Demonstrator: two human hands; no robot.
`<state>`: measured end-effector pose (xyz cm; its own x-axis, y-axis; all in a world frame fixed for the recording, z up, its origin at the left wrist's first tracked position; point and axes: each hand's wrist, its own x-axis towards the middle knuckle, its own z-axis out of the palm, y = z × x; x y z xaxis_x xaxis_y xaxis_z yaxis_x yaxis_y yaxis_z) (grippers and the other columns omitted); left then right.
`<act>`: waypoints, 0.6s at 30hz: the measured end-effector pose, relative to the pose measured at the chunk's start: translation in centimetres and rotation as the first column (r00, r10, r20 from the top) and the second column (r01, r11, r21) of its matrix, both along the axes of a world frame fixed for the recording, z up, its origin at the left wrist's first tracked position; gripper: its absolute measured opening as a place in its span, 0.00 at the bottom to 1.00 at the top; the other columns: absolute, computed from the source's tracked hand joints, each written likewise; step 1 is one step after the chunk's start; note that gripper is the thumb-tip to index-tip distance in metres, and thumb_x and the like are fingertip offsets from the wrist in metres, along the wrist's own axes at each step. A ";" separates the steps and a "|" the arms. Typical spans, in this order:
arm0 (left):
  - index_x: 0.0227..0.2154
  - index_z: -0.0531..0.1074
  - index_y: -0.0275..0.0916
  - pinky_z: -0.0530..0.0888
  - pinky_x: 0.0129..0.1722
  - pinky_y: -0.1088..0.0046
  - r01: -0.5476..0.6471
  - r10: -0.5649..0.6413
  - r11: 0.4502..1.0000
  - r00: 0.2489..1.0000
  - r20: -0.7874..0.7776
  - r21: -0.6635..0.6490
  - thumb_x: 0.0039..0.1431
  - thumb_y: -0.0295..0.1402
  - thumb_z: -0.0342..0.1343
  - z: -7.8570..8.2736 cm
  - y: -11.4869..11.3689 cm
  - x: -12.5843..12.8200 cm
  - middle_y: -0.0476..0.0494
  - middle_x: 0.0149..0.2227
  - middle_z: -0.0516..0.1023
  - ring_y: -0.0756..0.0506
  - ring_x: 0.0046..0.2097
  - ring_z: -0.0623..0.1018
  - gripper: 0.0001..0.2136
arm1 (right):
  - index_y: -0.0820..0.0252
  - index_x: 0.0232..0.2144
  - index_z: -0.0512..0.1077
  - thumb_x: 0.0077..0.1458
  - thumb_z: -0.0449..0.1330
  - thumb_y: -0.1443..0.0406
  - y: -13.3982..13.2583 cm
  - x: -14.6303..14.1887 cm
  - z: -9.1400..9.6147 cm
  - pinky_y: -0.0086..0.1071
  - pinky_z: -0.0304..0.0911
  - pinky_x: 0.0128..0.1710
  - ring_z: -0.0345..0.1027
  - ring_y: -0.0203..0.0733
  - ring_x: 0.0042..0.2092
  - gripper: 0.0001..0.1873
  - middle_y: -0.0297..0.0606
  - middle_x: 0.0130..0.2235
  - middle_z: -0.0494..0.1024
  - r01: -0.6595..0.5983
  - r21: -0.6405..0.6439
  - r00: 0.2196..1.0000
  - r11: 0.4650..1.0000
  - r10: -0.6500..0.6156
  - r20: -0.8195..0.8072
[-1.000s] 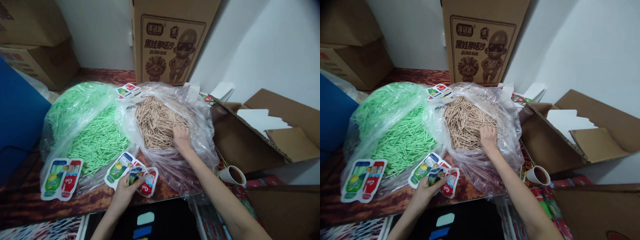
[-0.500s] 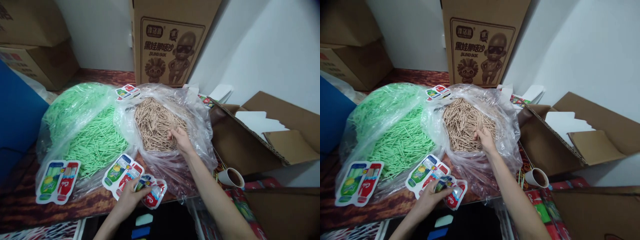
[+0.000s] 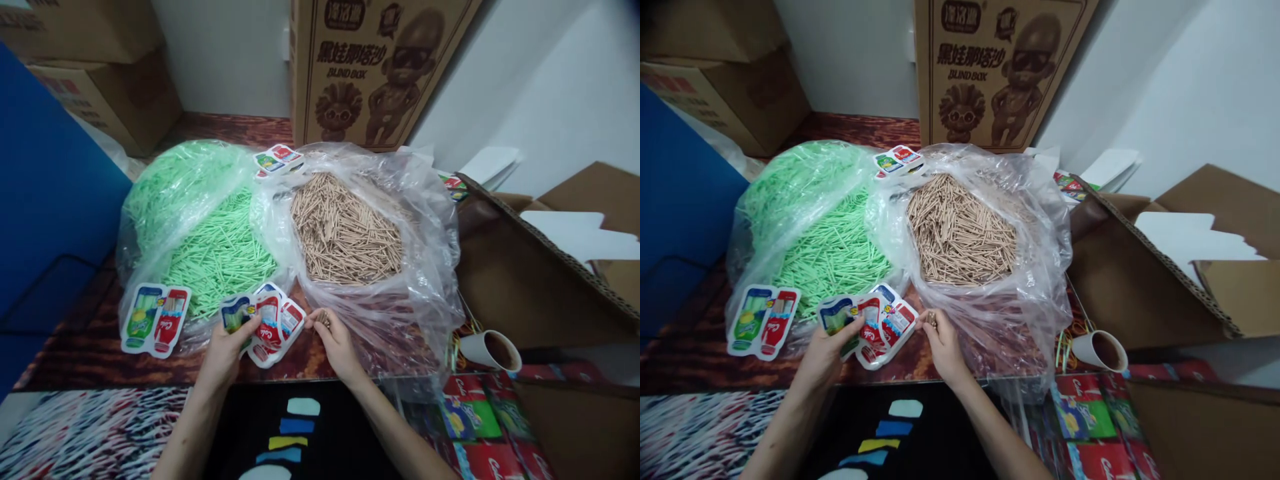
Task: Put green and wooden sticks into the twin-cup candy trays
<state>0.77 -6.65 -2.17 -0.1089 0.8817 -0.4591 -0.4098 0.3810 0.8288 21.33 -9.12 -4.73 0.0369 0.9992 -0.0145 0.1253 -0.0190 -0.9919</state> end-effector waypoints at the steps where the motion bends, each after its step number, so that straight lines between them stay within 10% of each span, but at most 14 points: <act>1: 0.31 0.77 0.34 0.78 0.32 0.71 -0.007 0.007 1.000 1.000 0.008 -0.002 0.34 0.33 0.72 0.0 -0.1 0.1 0.46 0.29 0.82 0.45 0.29 0.80 0.18 | 0.58 0.36 0.69 0.60 0.51 0.63 -0.2 -0.1 -0.3 0.33 0.62 0.42 0.68 0.39 0.38 0.08 0.35 0.32 0.73 0.000 -0.004 1.000 1.000 0.000 0.018; 18: 0.32 0.77 0.34 0.79 0.32 0.69 0.000 0.001 1.000 1.000 0.020 -0.004 0.36 0.33 0.72 -0.4 -0.4 0.5 0.45 0.30 0.83 0.44 0.29 0.81 0.17 | 0.58 0.33 0.70 0.63 0.49 0.65 -0.9 0.0 -0.7 0.32 0.61 0.43 0.68 0.40 0.39 0.10 0.37 0.35 0.74 -0.013 0.078 0.984 0.997 -0.001 0.176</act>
<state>1.26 -7.03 -2.57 -0.1002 0.8799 -0.4644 -0.4261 0.3838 0.8192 21.30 -10.02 -5.41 0.0261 0.9972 0.0706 0.2975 0.0597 -0.9529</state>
